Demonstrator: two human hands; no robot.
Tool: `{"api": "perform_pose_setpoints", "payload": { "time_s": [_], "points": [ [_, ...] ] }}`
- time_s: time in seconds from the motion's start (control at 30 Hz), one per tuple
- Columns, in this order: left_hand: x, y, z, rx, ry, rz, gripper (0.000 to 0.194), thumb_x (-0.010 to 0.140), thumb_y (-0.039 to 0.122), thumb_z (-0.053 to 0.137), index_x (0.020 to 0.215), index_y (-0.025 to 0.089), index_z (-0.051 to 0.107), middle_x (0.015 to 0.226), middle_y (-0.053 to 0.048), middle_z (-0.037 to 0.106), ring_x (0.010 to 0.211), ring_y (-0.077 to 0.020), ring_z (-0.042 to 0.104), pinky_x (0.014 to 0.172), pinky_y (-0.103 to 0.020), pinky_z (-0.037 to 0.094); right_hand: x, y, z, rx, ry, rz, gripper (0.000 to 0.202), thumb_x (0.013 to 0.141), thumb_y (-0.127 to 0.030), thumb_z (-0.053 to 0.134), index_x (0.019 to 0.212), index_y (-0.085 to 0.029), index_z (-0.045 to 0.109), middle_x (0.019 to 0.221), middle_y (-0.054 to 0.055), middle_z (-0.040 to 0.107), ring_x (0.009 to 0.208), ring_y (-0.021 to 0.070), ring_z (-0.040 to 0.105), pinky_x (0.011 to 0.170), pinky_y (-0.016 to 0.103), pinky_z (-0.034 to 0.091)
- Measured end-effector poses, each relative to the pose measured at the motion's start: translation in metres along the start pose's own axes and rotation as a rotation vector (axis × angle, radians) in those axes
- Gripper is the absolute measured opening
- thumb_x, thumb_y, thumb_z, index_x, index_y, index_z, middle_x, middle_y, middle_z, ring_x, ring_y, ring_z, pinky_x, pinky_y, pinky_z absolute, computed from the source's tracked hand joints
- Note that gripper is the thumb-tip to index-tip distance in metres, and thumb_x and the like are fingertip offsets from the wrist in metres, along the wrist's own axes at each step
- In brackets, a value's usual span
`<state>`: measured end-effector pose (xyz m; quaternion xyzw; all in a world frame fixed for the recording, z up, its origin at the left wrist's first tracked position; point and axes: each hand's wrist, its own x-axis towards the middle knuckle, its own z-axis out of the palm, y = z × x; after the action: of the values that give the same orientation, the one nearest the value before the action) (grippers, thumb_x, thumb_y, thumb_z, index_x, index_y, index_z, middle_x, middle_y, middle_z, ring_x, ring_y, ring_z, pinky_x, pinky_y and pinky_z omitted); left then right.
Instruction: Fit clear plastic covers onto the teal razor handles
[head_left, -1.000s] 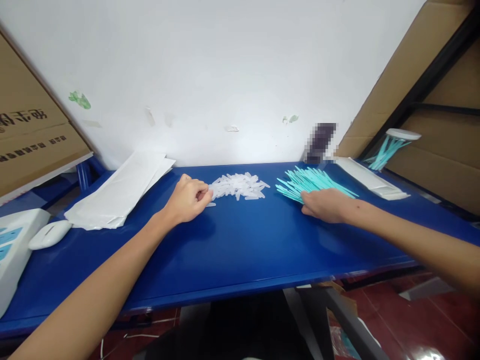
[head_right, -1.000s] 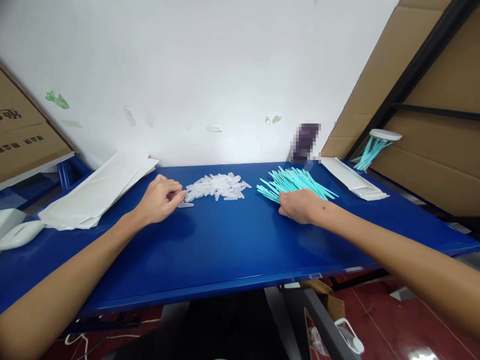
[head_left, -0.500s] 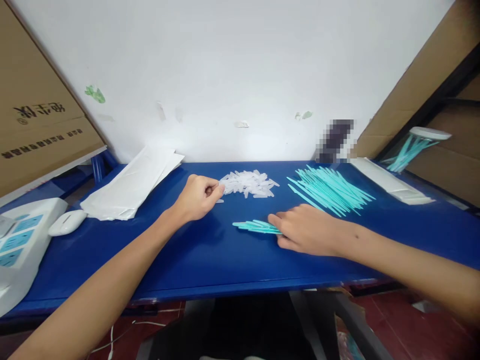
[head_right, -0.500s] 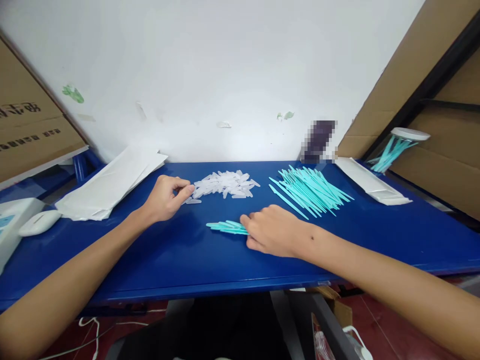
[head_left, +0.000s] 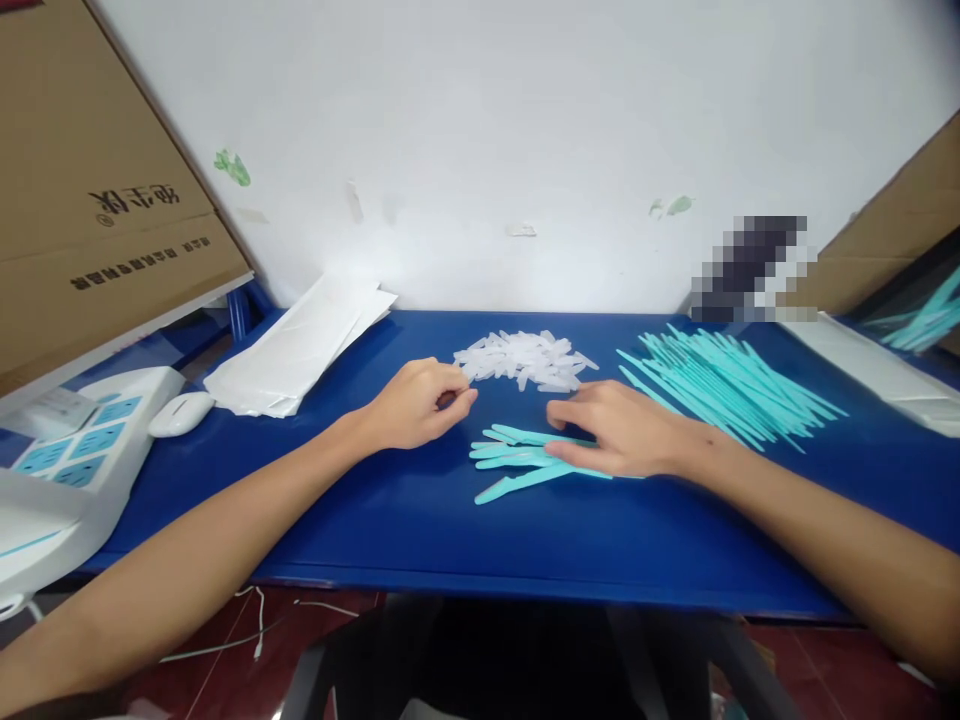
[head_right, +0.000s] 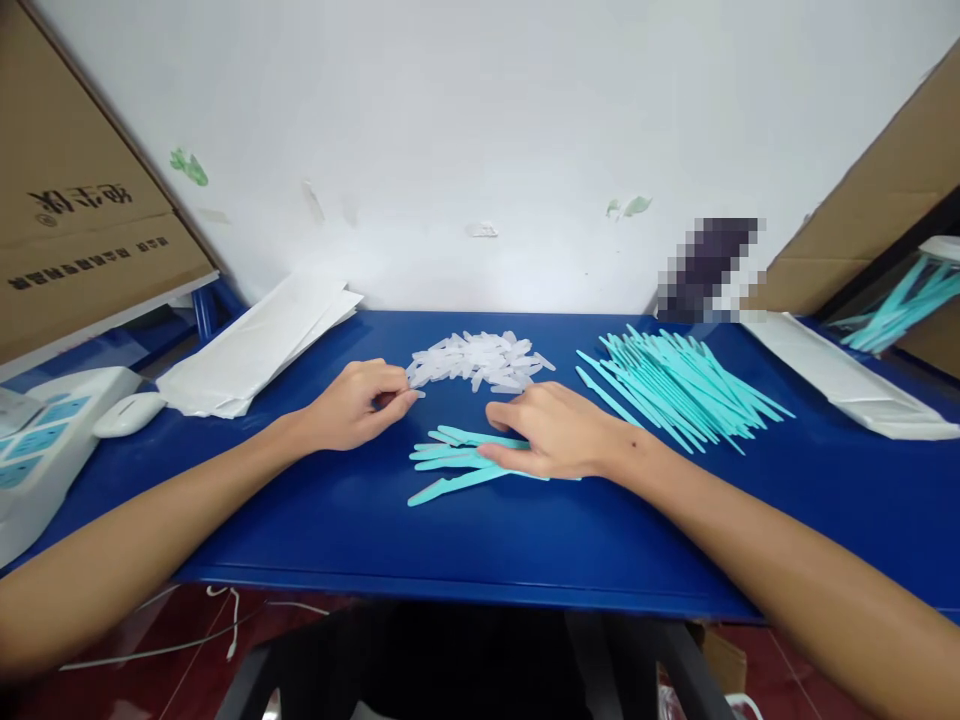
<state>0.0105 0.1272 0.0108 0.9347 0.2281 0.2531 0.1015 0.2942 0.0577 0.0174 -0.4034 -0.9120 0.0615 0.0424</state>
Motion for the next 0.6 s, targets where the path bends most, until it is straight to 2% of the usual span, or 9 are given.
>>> {"api": "perform_pose_setpoints", "payload": {
  "time_s": [0.07,0.13,0.2,0.27,0.33,0.43,0.53,0.6],
  "points": [
    [-0.001,0.003,0.005,-0.009,-0.081,0.008,0.027,0.1,0.03,0.048,0.077,0.019,0.055,0.059,0.005,0.043,0.054,-0.0121,0.038,0.062,-0.029,0.036,-0.005,-0.001,-0.001,-0.008,0.055,-0.003,0.043,0.103,-0.052,0.039,0.08,-0.019,0.055,0.07,0.002,0.056,0.059,0.015,0.044,0.061,0.031,0.024],
    [-0.002,0.008,0.007,-0.042,-0.141,0.026,0.022,0.1,0.037,0.05,0.1,0.018,0.061,0.072,0.002,0.053,0.064,-0.0144,0.049,0.068,-0.03,0.042,-0.007,-0.003,-0.002,-0.019,0.079,-0.011,0.043,0.102,-0.051,0.043,0.077,-0.019,0.055,0.077,0.004,0.059,0.062,0.015,0.045,0.063,0.031,0.026],
    [-0.002,0.016,0.007,-0.058,-0.195,0.058,0.038,0.098,0.048,0.056,0.122,0.019,0.059,0.096,-0.005,0.061,0.087,-0.02,0.057,0.082,-0.035,0.047,-0.008,-0.006,-0.003,-0.009,0.075,-0.011,0.041,0.099,-0.05,0.048,0.074,-0.019,0.054,0.079,0.004,0.059,0.063,0.0149,0.045,0.064,0.032,0.027],
    [-0.002,0.025,0.007,-0.058,-0.257,0.082,0.057,0.093,0.058,0.062,0.138,0.023,0.053,0.122,-0.012,0.059,0.11,-0.0279,0.055,0.096,-0.044,0.048,-0.008,-0.008,-0.003,0.004,0.066,-0.007,0.04,0.097,-0.051,0.052,0.073,-0.02,0.051,0.073,0.002,0.057,0.063,0.0152,0.045,0.07,0.033,0.029],
    [-0.003,0.032,0.007,-0.044,-0.32,0.092,0.073,0.087,0.066,0.066,0.146,0.027,0.049,0.141,-0.016,0.049,0.126,-0.035,0.049,0.104,-0.052,0.045,-0.007,-0.008,-0.003,-0.005,0.06,-0.004,0.041,0.096,-0.055,0.054,0.075,-0.02,0.05,0.067,-0.001,0.054,0.062,0.0151,0.044,0.078,0.035,0.031],
    [-0.005,0.038,0.01,-0.029,-0.371,0.083,0.084,0.085,0.07,0.067,0.154,0.032,0.041,0.155,-0.017,0.037,0.138,-0.0415,0.04,0.11,-0.06,0.04,-0.006,-0.01,0.0,-0.01,0.045,0.013,0.046,0.095,-0.064,0.05,0.086,-0.02,0.052,0.066,-0.002,0.054,0.062,0.0161,0.043,0.083,0.039,0.03],
    [-0.005,0.038,0.013,-0.02,-0.379,0.045,0.084,0.087,0.071,0.063,0.158,0.034,0.035,0.158,-0.017,0.034,0.142,-0.0429,0.036,0.112,-0.064,0.037,-0.005,-0.014,0.004,0.018,0.025,0.046,0.053,0.095,-0.069,0.046,0.102,-0.018,0.057,0.079,0.003,0.06,0.068,0.0197,0.047,0.081,0.039,0.032],
    [-0.005,0.036,0.014,-0.02,-0.38,0.023,0.083,0.087,0.072,0.063,0.156,0.033,0.038,0.158,-0.017,0.035,0.142,-0.0425,0.037,0.113,-0.064,0.037,-0.005,-0.018,0.007,0.021,0.021,0.08,0.058,0.095,-0.07,0.046,0.114,-0.016,0.057,0.092,0.008,0.061,0.075,0.0218,0.05,0.078,0.038,0.034]
  ]
}}
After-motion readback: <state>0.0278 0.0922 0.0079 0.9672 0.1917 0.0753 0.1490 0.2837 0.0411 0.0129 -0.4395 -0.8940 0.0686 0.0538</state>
